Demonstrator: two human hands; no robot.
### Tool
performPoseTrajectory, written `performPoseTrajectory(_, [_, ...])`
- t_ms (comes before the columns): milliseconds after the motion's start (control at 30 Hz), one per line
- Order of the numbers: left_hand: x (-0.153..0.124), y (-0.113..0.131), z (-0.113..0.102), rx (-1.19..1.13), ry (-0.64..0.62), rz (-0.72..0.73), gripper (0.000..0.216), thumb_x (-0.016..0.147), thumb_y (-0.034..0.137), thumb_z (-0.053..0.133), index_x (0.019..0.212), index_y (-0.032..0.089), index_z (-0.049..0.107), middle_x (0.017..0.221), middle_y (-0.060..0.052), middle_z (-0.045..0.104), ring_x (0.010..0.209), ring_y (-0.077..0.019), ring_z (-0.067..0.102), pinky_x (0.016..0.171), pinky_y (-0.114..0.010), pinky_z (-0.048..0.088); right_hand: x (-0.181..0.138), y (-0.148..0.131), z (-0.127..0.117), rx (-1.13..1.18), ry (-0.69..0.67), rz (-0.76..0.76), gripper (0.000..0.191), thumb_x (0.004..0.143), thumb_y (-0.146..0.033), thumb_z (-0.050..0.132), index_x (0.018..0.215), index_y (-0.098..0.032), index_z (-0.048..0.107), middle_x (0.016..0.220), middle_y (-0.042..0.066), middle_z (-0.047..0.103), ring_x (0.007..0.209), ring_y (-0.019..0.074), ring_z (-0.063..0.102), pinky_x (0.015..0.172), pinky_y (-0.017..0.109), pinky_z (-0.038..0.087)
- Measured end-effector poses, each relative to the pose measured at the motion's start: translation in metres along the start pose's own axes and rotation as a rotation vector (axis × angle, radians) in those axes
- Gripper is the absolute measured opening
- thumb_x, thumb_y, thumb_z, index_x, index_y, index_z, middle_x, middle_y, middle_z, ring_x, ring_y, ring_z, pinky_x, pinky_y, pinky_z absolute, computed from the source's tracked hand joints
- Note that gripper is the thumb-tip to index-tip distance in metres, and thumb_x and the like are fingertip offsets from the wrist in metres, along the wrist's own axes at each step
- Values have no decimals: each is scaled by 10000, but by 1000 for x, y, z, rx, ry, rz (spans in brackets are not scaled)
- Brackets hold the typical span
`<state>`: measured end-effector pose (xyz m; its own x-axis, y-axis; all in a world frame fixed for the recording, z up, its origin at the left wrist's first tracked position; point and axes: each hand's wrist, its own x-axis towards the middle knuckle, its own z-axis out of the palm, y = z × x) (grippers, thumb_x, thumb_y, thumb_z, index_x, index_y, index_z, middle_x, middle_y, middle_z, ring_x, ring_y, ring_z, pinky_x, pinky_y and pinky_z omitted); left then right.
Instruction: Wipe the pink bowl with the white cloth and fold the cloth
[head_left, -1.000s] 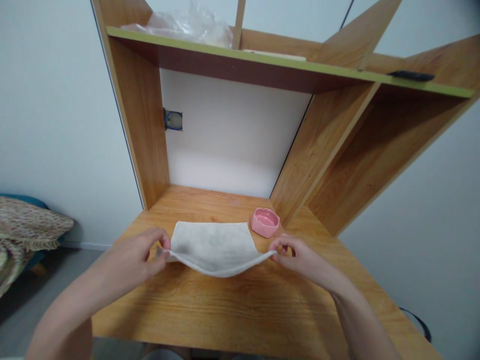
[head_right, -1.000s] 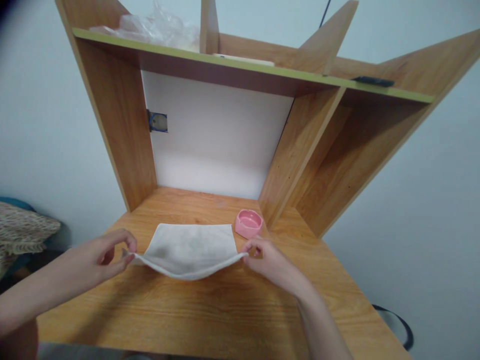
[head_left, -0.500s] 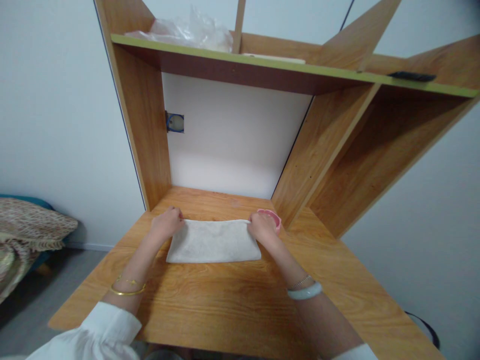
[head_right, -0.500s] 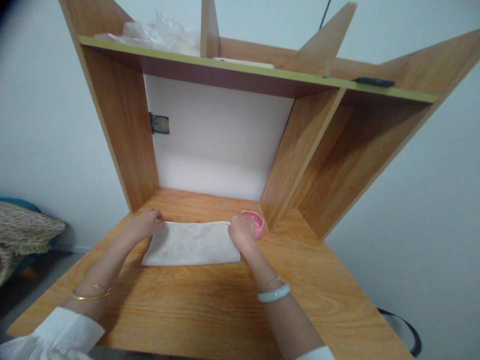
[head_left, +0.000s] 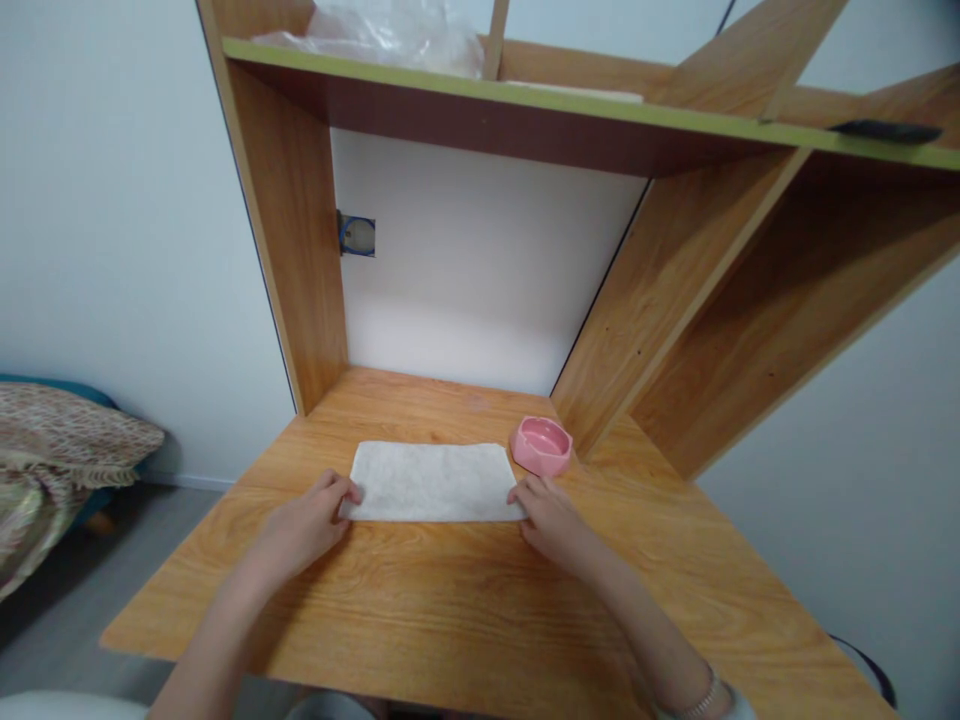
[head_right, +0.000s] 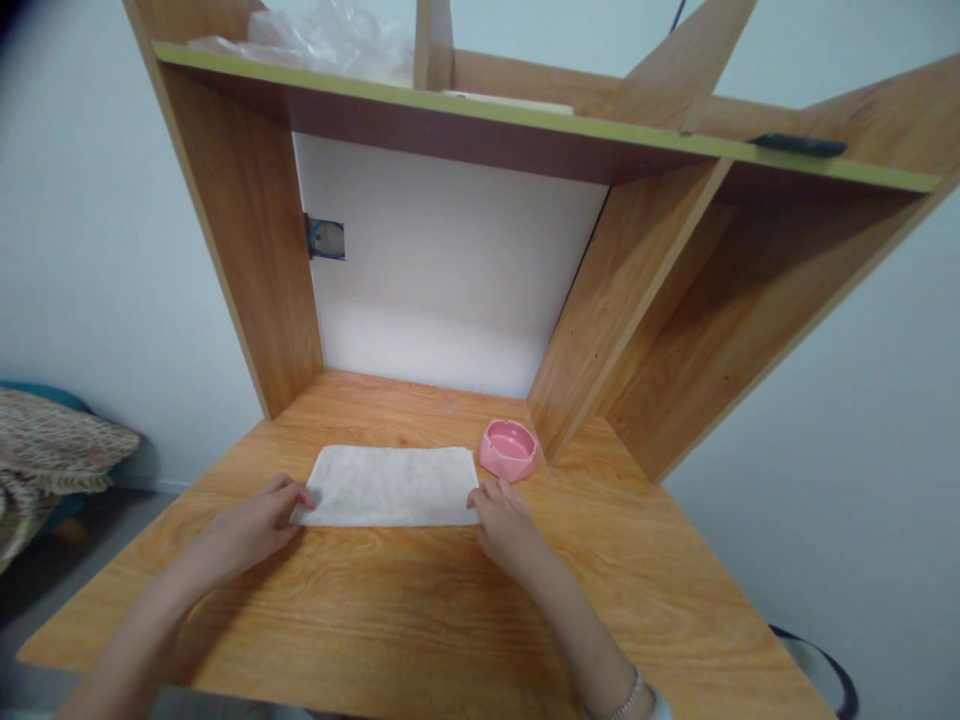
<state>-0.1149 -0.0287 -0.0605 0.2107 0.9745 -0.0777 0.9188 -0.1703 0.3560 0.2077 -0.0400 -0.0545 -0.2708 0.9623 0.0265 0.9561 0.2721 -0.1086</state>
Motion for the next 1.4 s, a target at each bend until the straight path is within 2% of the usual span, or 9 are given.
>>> performPoseTrajectory(300, [-10,9,-27,32,46,20,158,746,255,402,826,200,527,956,-25,532,779,-168,572,726,-278,407,-9,19,-17,259,112,46,93,708,-184,522,734,-167,609,816,43,590,834,178,518,767,274,371])
performPoseTrajectory(433, [15,23,-34,109,122,-107,209,784,254,369,888,173,531,1033,-70,516,821,-201,582,694,-295,417,17,8,-23,70,159,210,143,745,-188,488,775,-143,620,839,83,597,860,208,521,782,298,354])
performPoseTrajectory(567, [30,34,-27,213,258,-223,367,821,248,364,1162,125,422,1175,-145,442,849,-231,587,636,-302,427,34,-8,-21,-118,293,314,248,812,-239,444,982,-117,578,981,143,581,963,250,504,814,331,339])
performPoseTrajectory(633, [26,38,-22,194,268,-188,390,842,262,357,1214,151,381,1188,-129,435,862,-222,586,637,-295,431,32,-10,-17,-81,247,340,259,837,-285,420,972,-131,578,962,136,598,930,242,537,770,318,367])
performPoseTrajectory(833, [10,74,-4,111,88,63,282,877,230,329,1091,232,514,1069,-59,529,894,-181,581,693,-264,425,22,7,-2,-12,37,506,389,837,-450,381,781,-145,616,830,153,647,770,249,608,596,299,388])
performPoseTrajectory(967, [27,94,15,129,73,115,276,873,253,341,1063,230,540,1055,-78,529,869,-205,595,658,-283,437,29,14,8,191,64,496,362,802,-472,408,689,-173,577,723,80,642,719,202,602,556,253,370])
performPoseTrajectory(1133, [46,92,34,112,23,76,282,829,261,422,1087,224,529,1088,-97,502,890,-235,594,695,-323,449,37,17,11,395,107,463,168,725,-307,473,612,-183,489,620,8,583,613,145,553,521,207,344])
performPoseTrajectory(1267, [48,89,38,61,22,67,306,826,286,426,1117,247,514,1106,-89,494,914,-236,585,726,-333,445,53,1,-14,405,148,437,93,691,-258,461,629,-188,459,628,-5,569,607,130,530,521,197,331])
performPoseTrajectory(1400, [42,84,30,11,53,77,311,813,292,452,1113,257,524,1102,-78,502,921,-228,581,732,-320,440,77,-47,-49,370,160,306,96,669,-257,485,728,-182,503,677,7,597,622,136,541,525,207,331])
